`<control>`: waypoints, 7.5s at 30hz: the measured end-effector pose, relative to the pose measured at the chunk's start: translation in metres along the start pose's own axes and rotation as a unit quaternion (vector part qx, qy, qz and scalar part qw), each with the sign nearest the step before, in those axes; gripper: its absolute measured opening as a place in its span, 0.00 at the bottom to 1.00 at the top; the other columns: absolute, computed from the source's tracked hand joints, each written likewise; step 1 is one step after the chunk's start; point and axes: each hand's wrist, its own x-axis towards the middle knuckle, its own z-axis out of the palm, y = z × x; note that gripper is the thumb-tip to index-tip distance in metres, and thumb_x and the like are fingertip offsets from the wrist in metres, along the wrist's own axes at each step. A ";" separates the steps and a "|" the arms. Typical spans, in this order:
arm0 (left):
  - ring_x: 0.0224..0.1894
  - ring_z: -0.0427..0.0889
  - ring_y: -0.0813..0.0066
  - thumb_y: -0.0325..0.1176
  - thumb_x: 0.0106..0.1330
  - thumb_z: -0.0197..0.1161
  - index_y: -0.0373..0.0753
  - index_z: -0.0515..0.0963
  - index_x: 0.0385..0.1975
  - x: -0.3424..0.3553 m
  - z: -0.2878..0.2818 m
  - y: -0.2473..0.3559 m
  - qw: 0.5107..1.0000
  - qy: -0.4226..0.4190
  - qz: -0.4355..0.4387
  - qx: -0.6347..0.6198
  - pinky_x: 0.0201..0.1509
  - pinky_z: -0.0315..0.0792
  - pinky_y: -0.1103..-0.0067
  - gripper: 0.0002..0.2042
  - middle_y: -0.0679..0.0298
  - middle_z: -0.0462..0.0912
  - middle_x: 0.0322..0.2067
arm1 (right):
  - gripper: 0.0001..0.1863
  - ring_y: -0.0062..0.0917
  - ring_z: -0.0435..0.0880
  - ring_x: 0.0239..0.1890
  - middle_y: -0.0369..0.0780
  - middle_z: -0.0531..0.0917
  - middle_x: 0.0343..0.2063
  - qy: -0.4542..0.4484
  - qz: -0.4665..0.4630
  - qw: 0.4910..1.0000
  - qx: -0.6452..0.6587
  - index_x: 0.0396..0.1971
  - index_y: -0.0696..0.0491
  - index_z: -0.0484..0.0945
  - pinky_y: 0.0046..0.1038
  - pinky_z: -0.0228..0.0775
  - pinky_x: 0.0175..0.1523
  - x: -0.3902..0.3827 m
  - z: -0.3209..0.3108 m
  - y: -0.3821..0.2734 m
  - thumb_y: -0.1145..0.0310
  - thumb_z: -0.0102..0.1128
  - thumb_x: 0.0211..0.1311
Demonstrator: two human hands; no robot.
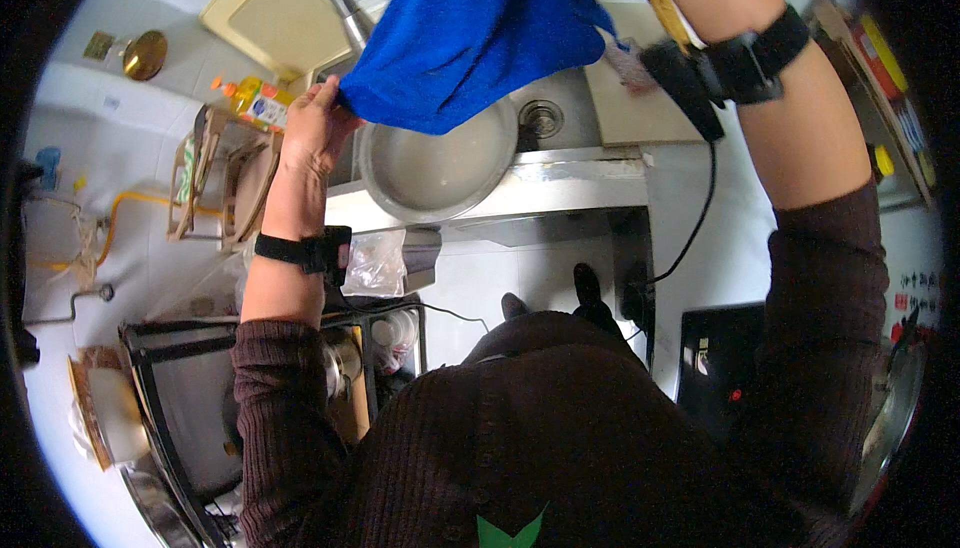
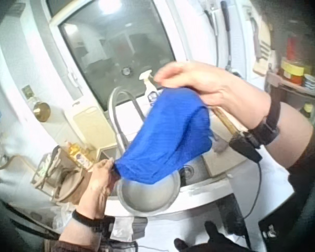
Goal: The person washes a blue cloth by hand in a metal bowl at the kitchen sink, repeatedly soaking, scrubbing, and wringing it. They then rinse the bowl and place it aside, walk through the house, and briefly handle a pink object on a table.
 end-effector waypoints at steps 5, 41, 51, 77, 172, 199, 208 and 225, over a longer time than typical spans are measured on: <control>0.42 0.76 0.76 0.25 0.59 0.67 0.34 0.75 0.43 -0.020 0.066 -0.004 0.984 -0.044 0.137 0.108 0.48 0.72 0.80 0.14 0.64 0.78 0.38 | 0.08 0.24 0.82 0.34 0.41 0.81 0.33 -0.064 -0.012 0.996 0.060 0.38 0.61 0.79 0.23 0.77 0.41 0.012 0.020 -0.013 0.79 0.62 0.57; 0.29 0.72 0.83 0.43 0.61 0.69 0.35 0.79 0.32 0.024 0.135 0.067 0.892 -0.215 0.258 0.302 0.34 0.69 0.84 0.15 0.70 0.77 0.27 | 0.04 0.16 0.73 0.16 0.36 0.79 0.19 0.187 0.116 0.929 -0.297 0.28 0.57 0.81 0.18 0.60 0.19 -0.039 -0.071 -0.022 0.79 0.59 0.53; 0.28 0.80 0.60 0.37 0.61 0.66 0.38 0.83 0.38 0.054 0.120 0.065 0.808 -0.105 0.222 0.535 0.41 0.73 0.71 0.11 0.55 0.81 0.22 | 0.07 0.17 0.69 0.10 0.38 0.77 0.16 0.304 0.118 0.918 -0.225 0.35 0.58 0.77 0.20 0.57 0.14 -0.039 -0.095 -0.023 0.78 0.57 0.54; 0.59 0.72 0.63 0.24 0.63 0.60 0.32 0.64 0.61 0.148 0.032 0.198 0.898 0.077 0.332 0.280 0.62 0.64 0.74 0.25 0.50 0.72 0.57 | 0.15 0.27 0.78 0.45 0.41 0.82 0.44 0.141 -0.069 0.963 -0.218 0.49 0.52 0.80 0.27 0.68 0.53 0.110 -0.019 0.083 0.64 0.55 0.66; 0.15 0.73 0.75 0.37 0.71 0.54 0.38 0.67 0.33 -0.036 -0.078 -0.210 0.958 0.101 -0.143 -0.228 0.13 0.66 0.78 0.10 0.61 0.77 0.23 | 0.20 0.46 0.78 0.49 0.50 0.81 0.43 0.008 0.307 0.816 -0.490 0.43 0.53 0.81 0.43 0.69 0.53 -0.059 0.276 0.341 0.54 0.51 0.61; 0.35 0.79 0.71 0.40 0.72 0.54 0.30 0.73 0.42 -0.027 -0.039 -0.222 0.941 0.330 -0.053 -0.054 0.39 0.74 0.74 0.15 0.59 0.80 0.36 | 0.07 0.26 0.74 0.53 0.35 0.80 0.33 -0.251 -0.180 0.755 -0.578 0.28 0.50 0.79 0.48 0.41 0.72 -0.049 0.020 0.329 0.64 0.55 0.60; 0.30 0.77 0.75 0.40 0.72 0.55 0.34 0.72 0.37 -0.020 -0.044 -0.220 0.945 0.324 -0.039 -0.031 0.30 0.73 0.76 0.13 0.62 0.79 0.30 | 0.15 0.28 0.61 0.68 0.36 0.79 0.50 -0.339 -0.165 0.691 -0.617 0.44 0.52 0.80 0.49 0.37 0.74 0.031 0.014 0.351 0.65 0.59 0.58; 0.32 0.76 0.74 0.35 0.62 0.68 0.31 0.69 0.35 -0.029 -0.052 -0.208 0.956 0.278 -0.044 -0.080 0.34 0.73 0.78 0.16 0.57 0.79 0.32 | 0.12 0.39 0.80 0.42 0.42 0.82 0.33 -0.301 0.114 0.735 -0.597 0.31 0.54 0.79 0.45 0.69 0.49 -0.049 0.105 0.278 0.60 0.57 0.59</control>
